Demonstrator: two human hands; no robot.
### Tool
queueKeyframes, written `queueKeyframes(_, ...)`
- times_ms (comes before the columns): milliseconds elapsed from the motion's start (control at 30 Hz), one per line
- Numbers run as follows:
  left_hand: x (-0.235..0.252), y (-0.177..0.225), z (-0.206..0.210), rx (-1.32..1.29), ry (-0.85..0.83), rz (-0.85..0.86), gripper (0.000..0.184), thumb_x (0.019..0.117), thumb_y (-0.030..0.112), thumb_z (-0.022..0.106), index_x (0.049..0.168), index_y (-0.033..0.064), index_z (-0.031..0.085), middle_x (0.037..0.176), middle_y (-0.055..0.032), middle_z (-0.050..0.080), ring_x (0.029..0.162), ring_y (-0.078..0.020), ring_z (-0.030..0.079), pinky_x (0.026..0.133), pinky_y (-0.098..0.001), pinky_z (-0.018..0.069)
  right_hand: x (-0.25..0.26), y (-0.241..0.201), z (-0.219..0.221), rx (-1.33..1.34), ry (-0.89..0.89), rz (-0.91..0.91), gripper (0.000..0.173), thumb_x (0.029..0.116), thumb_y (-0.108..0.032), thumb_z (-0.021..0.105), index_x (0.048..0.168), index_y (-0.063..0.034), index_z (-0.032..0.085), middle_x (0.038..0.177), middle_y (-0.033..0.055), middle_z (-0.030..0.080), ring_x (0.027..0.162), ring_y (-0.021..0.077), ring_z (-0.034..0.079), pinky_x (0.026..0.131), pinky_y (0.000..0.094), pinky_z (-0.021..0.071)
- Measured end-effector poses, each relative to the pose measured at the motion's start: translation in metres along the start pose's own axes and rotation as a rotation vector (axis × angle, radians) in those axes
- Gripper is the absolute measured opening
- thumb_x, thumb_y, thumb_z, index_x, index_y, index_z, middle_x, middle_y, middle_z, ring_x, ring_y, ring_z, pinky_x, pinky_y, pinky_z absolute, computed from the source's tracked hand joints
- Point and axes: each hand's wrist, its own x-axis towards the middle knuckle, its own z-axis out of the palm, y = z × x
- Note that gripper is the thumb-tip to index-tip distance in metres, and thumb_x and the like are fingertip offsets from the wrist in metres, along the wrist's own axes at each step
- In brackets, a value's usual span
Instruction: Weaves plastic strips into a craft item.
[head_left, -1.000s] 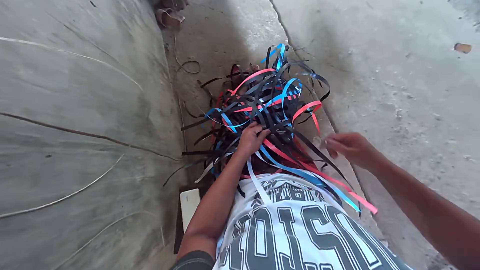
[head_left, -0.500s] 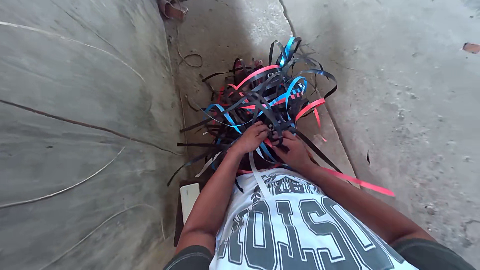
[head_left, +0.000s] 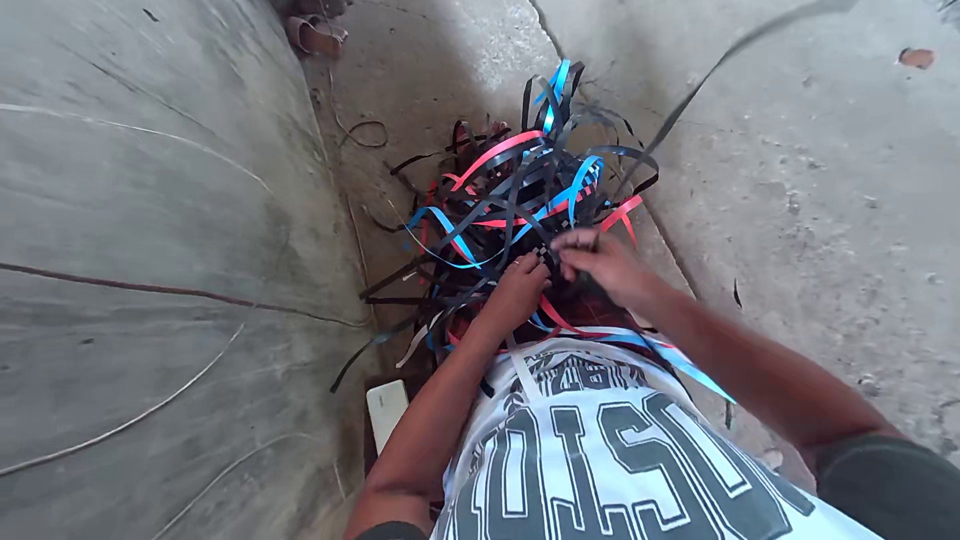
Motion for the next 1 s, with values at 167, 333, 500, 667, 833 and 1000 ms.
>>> queueKeyframes(167,-0.002,-0.003,-0.002,-0.048,0.040,-0.135,0.019,0.1020,0.006,0.056,0.101,-0.0088,0.068,0.109,-0.0243,0.063,0.101,-0.0364,0.066,0.092,-0.0492,0.0557,0.010,-0.055,-0.008,0.138,0.063,-0.394,0.038,0.1011,-0.005,0.056,0.139,-0.0029,0.056,0.080,-0.0010,0.063,0.062,0.0049,0.057,0.059,0.0204,0.0519)
queueKeyframes(333,-0.002,0.004,-0.004,-0.106,0.000,-0.199,0.018,0.1008,0.006,0.058,0.101,-0.0077,0.070,0.110,-0.0227,0.064,0.101,-0.0330,0.066,0.092,-0.0465,0.0557,0.043,0.026,-0.009,-0.396,-0.025,0.065,0.032,0.0999,-0.023,0.068,0.124,-0.0029,0.066,0.093,0.0170,0.068,0.078,0.0267,0.063,0.076,0.0492,0.0529)
queueKeyframes(500,0.000,-0.001,-0.006,-0.258,-0.017,-0.241,0.020,0.1034,0.004,0.053,0.094,-0.0087,0.067,0.100,-0.0212,0.063,0.094,-0.0318,0.064,0.087,-0.0468,0.0537,0.005,0.058,0.002,-0.270,0.150,-0.148,0.019,0.0990,-0.018,0.067,0.100,0.0001,0.064,0.101,0.0112,0.060,0.084,0.0170,0.058,0.075,0.0380,0.0513)
queueKeyframes(667,0.015,0.008,-0.004,-0.295,-0.138,-0.410,0.033,0.1077,0.034,0.056,0.115,0.0064,0.072,0.103,-0.0157,0.073,0.100,-0.0316,0.070,0.091,-0.0600,0.0528,-0.012,0.058,-0.002,-0.253,0.149,-0.185,0.022,0.0995,-0.016,0.063,0.093,0.0028,0.072,0.121,0.0164,0.060,0.101,0.0190,0.061,0.087,0.0382,0.0539)
queueKeyframes(833,0.010,-0.006,0.000,-0.196,0.004,-0.421,0.033,0.1081,0.028,0.054,0.098,0.0024,0.072,0.083,-0.0156,0.069,0.081,-0.0322,0.068,0.077,-0.0576,0.0526,-0.028,0.046,-0.006,-0.154,0.211,-0.170,0.023,0.0976,-0.017,0.064,0.116,-0.0026,0.066,0.109,0.0085,0.064,0.081,0.0131,0.065,0.070,0.0341,0.0595)
queueKeyframes(1000,0.008,0.004,-0.005,-0.107,-0.187,-0.291,0.032,0.1072,0.028,0.056,0.113,0.0022,0.073,0.102,-0.0190,0.074,0.102,-0.0368,0.070,0.094,-0.0600,0.0517,-0.011,0.052,-0.002,-0.040,-0.006,0.253,0.025,0.1079,-0.016,0.049,0.103,-0.0012,0.068,0.071,-0.0028,0.061,0.061,0.0045,0.055,0.062,0.0227,0.0483)
